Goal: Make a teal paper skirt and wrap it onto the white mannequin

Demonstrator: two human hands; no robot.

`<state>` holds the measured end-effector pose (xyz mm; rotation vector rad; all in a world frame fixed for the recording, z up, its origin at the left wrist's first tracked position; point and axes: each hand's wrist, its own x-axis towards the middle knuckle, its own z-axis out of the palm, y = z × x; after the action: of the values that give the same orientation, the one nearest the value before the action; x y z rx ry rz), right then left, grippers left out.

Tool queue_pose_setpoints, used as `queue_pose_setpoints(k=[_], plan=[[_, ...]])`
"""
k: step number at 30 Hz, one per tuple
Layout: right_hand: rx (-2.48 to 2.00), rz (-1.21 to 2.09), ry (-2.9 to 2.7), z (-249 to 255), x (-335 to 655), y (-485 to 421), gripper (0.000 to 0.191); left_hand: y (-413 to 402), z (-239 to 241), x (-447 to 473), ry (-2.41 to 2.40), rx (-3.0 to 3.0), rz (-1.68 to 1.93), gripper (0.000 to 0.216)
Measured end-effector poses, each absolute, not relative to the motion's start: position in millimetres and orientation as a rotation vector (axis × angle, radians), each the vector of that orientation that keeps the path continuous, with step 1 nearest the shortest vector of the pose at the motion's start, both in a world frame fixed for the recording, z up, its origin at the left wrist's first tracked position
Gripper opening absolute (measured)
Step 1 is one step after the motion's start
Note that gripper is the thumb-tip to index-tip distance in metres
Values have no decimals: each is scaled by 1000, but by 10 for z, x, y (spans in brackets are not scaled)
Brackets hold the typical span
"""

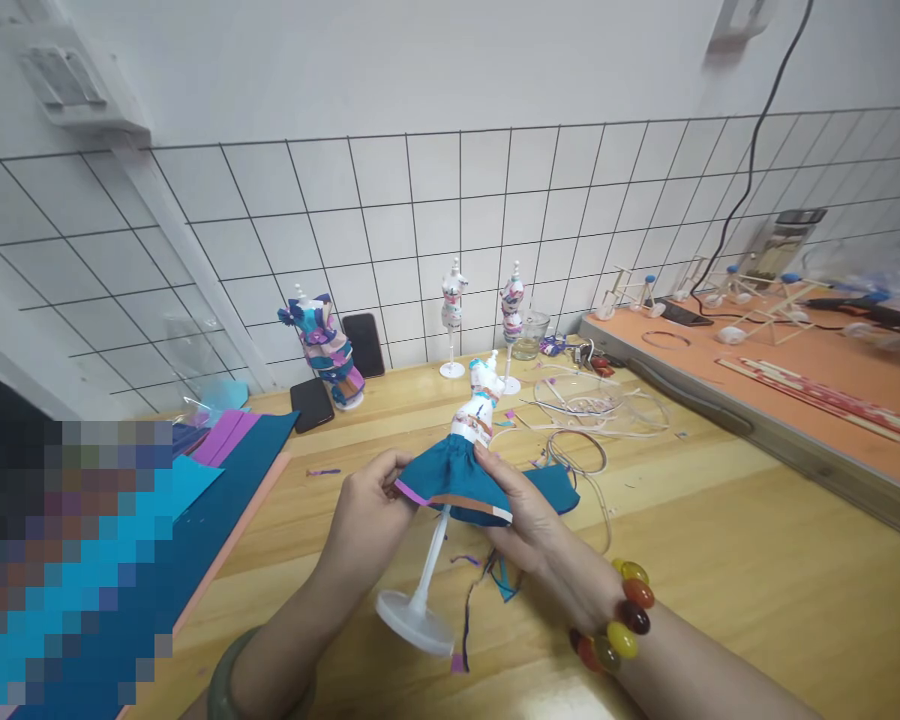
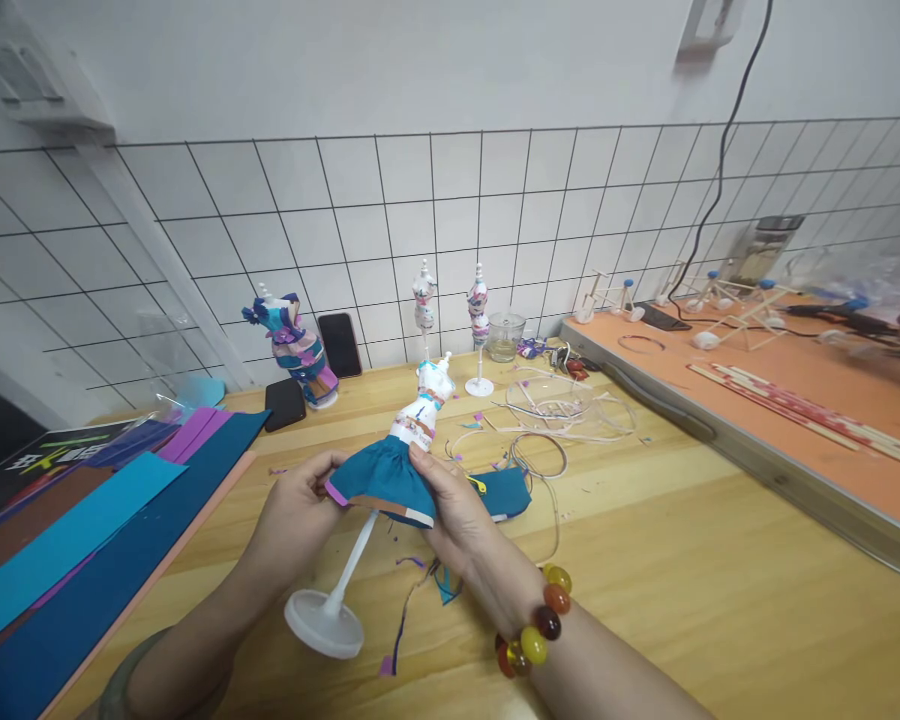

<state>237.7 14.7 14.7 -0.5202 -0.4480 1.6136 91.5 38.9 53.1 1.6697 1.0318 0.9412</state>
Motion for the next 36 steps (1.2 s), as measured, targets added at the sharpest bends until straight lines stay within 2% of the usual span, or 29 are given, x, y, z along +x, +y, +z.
queue_pose_setpoints(k=[3,9,15,19,24,31,36], plan=[[-536,1614,-450,148,2386,150,25,393,539,921,1007,1672,929,20],[-534,1601,-462,123,2384,166,26,425,497,912,1018,1723,878,10],[-500,1611,-438,188,2408,152,21,438,506,926,1024,1666,872,47],[-574,1622,-458,222,2489,163,25,443,520,873,1001,1690,784,60],[-670,1483,-632,205,2595,208,26,509,510,755,999,1830,755,53],[-774,1275,-886,264,2623,169,19,438,674,792,1081,1719,1093,25],[-829,983,-1301,357,2574,68,21,344,721,801,1028,1815,1039,35]])
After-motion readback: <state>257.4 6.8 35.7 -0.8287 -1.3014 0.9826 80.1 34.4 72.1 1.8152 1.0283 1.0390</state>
